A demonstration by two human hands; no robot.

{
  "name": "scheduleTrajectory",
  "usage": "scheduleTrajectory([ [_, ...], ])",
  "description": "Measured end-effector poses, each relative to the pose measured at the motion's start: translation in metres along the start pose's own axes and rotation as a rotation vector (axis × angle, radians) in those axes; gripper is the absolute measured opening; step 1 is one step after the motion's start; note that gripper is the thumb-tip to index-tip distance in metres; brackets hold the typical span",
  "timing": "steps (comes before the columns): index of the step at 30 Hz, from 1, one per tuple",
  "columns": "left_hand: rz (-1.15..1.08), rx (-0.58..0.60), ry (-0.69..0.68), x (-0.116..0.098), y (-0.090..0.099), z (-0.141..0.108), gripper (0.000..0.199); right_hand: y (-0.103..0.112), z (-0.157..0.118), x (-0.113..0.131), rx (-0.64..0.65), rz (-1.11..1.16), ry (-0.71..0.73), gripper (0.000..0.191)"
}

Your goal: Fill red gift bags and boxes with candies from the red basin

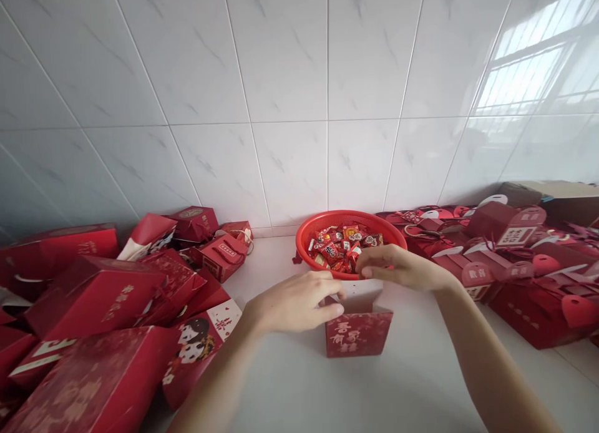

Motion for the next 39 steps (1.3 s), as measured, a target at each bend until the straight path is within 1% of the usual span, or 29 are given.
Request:
scheduleTrajectory([
  [2,-0.016,-0.017,-0.011,0.005,0.001,0.005,0.025,0.023,0.009,-0.025,-0.224,0.004,-0.056,0.026],
  [4,-0.03,-0.011,-0.014,0.01,0.0,0.007,0.026,0.045,0.012,-0.055,-0.447,-0.06,-0.123,0.019],
  [5,-0.041,-0.006,-0.01,0.012,0.0,0.008,0.026,0.052,0.012,-0.07,-0.521,-0.092,-0.165,0.015],
  [6,-0.06,-0.002,-0.007,0.014,0.0,0.008,0.027,0.056,0.012,-0.085,-0.561,-0.117,-0.209,0.017],
  [7,-0.085,-0.001,-0.004,0.015,0.0,0.008,0.028,0.055,0.013,-0.099,-0.565,-0.141,-0.25,0.024],
  [8,-0.115,-0.003,-0.003,0.017,0.001,0.009,0.029,0.052,0.016,-0.11,-0.531,-0.157,-0.277,0.032],
  [11,-0.226,-0.058,-0.016,0.018,0.01,0.011,0.031,0.031,0.026,-0.127,-0.335,-0.173,-0.273,0.054],
  [13,-0.299,-0.136,-0.022,0.019,0.021,0.015,0.032,0.021,0.033,-0.132,-0.241,-0.186,-0.269,0.062],
  [15,-0.361,-0.222,-0.025,0.022,0.031,0.02,0.032,0.015,0.04,-0.135,-0.203,-0.199,-0.278,0.062],
  [16,-0.387,-0.263,-0.022,0.024,0.034,0.023,0.032,0.012,0.043,-0.136,-0.196,-0.201,-0.276,0.058],
  [18,-0.434,-0.333,-0.005,0.031,0.038,0.029,0.033,0.006,0.051,-0.136,-0.192,-0.197,-0.254,0.041],
  [21,-0.476,-0.403,0.043,0.046,0.037,0.04,0.033,-0.002,0.057,-0.135,-0.207,-0.189,-0.227,0.015],
  [23,-0.489,-0.433,0.078,0.057,0.033,0.047,0.034,-0.001,0.058,-0.133,-0.24,-0.187,-0.213,0.009],
  [25,-0.508,-0.466,0.126,0.072,0.028,0.054,0.034,0.008,0.057,-0.127,-0.339,-0.142,-0.188,0.012],
  [26,-0.522,-0.483,0.157,0.08,0.025,0.057,0.034,0.016,0.056,-0.124,-0.414,-0.074,-0.177,0.017],
  [28,-0.553,-0.524,0.225,0.098,0.018,0.064,0.034,0.034,0.05,-0.12,-0.589,0.136,-0.177,0.029],
  [30,-0.567,-0.564,0.27,0.112,0.012,0.072,0.032,0.047,0.041,-0.124,-0.742,0.376,-0.231,0.039],
  [32,-0.563,-0.589,0.292,0.119,0.005,0.082,0.032,0.053,0.033,-0.13,-0.842,0.541,-0.305,0.046],
  [34,-0.569,-0.575,0.296,0.119,-0.005,0.094,0.035,0.053,0.029,-0.133,-0.899,0.646,-0.348,0.049],
  [35,-0.579,-0.562,0.283,0.115,-0.009,0.1,0.037,0.052,0.028,-0.132,-0.913,0.673,-0.352,0.048],
  [37,-0.598,-0.552,0.229,0.105,-0.014,0.113,0.038,0.049,0.029,-0.128,-0.92,0.692,-0.339,0.046],
  [39,-0.614,-0.564,0.17,0.093,-0.014,0.122,0.036,0.046,0.033,-0.121,-0.909,0.693,-0.295,0.041],
])
Point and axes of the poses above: each hand's wrist, its own z-axis towards the middle knuckle, its own y-axis out of the back of the hand, x = y × z, the point moved 10 cm from there along z, towards the middle knuckle, and after that the axes turned 15 degrees about -x, right-handed, at the moved point
